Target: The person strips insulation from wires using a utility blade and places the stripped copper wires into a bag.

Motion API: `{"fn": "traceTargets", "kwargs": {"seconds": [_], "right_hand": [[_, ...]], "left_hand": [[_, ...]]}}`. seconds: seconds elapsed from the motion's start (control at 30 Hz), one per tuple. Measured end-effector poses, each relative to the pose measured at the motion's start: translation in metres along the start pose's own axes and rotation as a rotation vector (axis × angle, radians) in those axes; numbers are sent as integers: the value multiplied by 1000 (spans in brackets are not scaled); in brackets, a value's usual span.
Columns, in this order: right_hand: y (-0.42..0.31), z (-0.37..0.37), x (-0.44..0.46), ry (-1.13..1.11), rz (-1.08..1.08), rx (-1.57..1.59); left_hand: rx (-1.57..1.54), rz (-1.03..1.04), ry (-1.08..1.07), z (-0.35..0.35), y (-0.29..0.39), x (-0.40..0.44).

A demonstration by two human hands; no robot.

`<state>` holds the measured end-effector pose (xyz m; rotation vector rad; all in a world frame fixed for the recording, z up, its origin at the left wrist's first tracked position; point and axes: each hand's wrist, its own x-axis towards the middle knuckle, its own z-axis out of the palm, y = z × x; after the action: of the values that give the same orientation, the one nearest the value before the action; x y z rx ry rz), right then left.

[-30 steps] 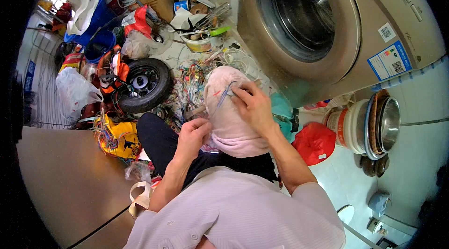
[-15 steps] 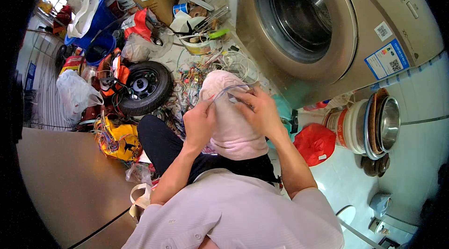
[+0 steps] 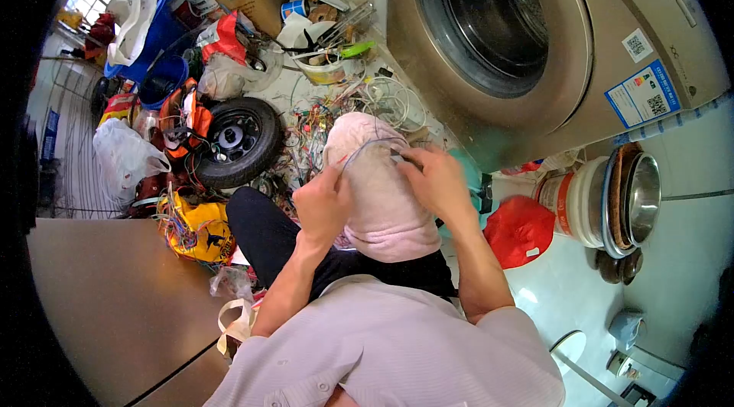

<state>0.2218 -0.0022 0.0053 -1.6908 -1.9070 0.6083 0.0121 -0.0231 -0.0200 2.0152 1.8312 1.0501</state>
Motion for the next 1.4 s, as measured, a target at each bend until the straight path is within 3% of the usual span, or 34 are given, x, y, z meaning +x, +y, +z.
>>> {"fn": "traceTargets", "kwargs": {"seconds": [0.13,0.23,0.43,0.77,1.03,1.23,1.3,1.4], "right_hand": [[-16,-36,-7,-9,92,91],[-6,-16,-8,51,97,223],[-18,40,-2,192,10,172],[-14,49,-5,271,-122,-24],[-7,50,-3,287,-150,68],[-5,52,-5,296,-182,85],[-3,51,-4,287,-205,99],[0,52,-4,262,-167,117]], "left_hand": [[20,-16,-49,-4,3,-5],[16,34,-35,-4,4,-8],[66,34,-77,-2,6,-18],[-17,102,-101,-9,12,-31],[-55,103,-66,-18,13,-37],[-486,-177,-21,-20,6,-41],[-1136,-880,-317,-35,-1,-34],[-1294,-967,-314,-42,-1,-39]]}}
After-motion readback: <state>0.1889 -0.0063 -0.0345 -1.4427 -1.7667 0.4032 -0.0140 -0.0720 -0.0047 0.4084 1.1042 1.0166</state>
